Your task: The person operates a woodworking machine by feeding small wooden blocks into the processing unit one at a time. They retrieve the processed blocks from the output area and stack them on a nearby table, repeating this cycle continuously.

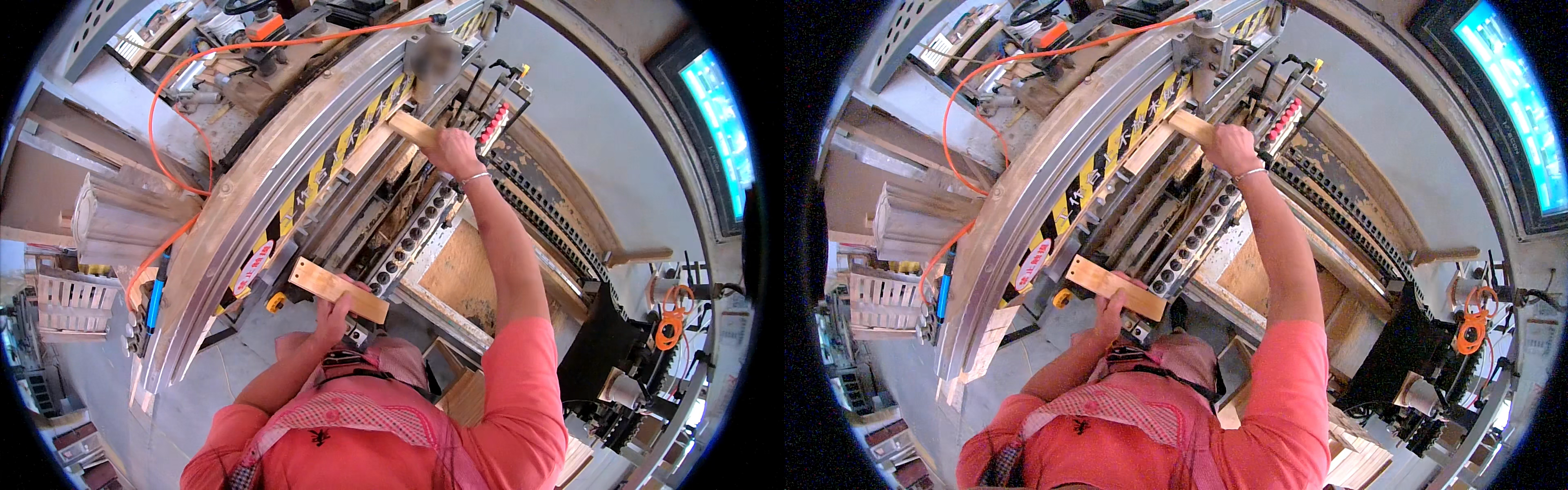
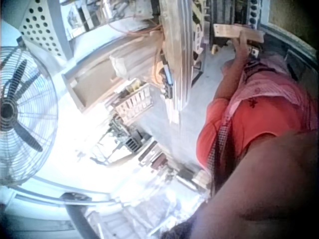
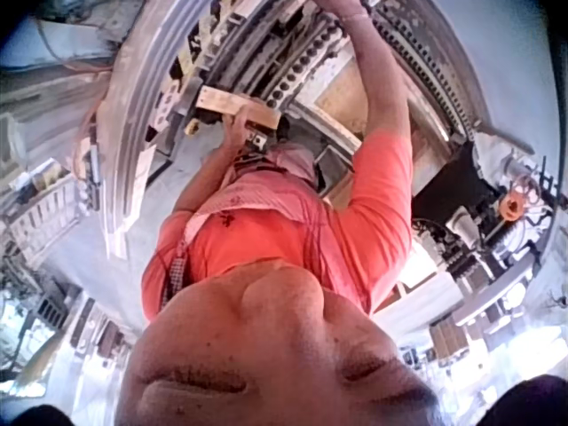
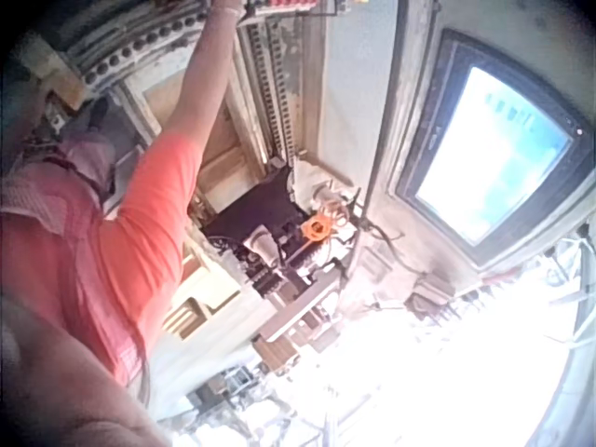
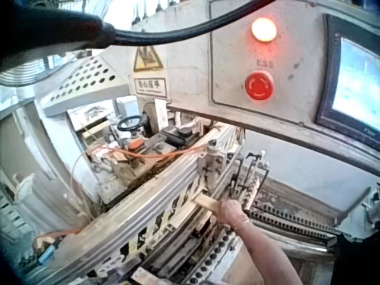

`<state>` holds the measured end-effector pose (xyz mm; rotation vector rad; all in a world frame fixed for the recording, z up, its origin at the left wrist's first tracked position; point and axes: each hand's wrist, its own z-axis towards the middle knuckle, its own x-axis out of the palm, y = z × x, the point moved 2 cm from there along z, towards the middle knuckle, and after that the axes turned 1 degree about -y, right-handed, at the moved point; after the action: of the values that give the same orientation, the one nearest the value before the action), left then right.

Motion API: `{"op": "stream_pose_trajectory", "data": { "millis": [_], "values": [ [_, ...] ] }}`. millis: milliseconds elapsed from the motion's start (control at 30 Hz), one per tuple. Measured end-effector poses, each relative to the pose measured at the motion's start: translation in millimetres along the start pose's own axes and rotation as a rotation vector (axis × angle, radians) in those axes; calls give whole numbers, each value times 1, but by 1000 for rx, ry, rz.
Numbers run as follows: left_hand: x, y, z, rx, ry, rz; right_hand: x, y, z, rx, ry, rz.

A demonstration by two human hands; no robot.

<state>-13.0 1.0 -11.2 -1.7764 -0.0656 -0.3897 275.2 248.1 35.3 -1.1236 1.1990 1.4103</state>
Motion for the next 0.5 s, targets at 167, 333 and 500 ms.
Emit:
{"op": "stream_pose_trajectory", "data": {
  "millis": [167, 333, 500],
  "values": [
    [3, -1, 2, 33, 20, 18, -3, 3, 0, 57, 40, 2],
    [-1, -3, 2, -1, 28, 52, -2, 11, -6, 144, 33, 30],
    [0, -1, 2, 0, -11, 32, 9, 4, -3, 120, 10, -44]
  ]
}}
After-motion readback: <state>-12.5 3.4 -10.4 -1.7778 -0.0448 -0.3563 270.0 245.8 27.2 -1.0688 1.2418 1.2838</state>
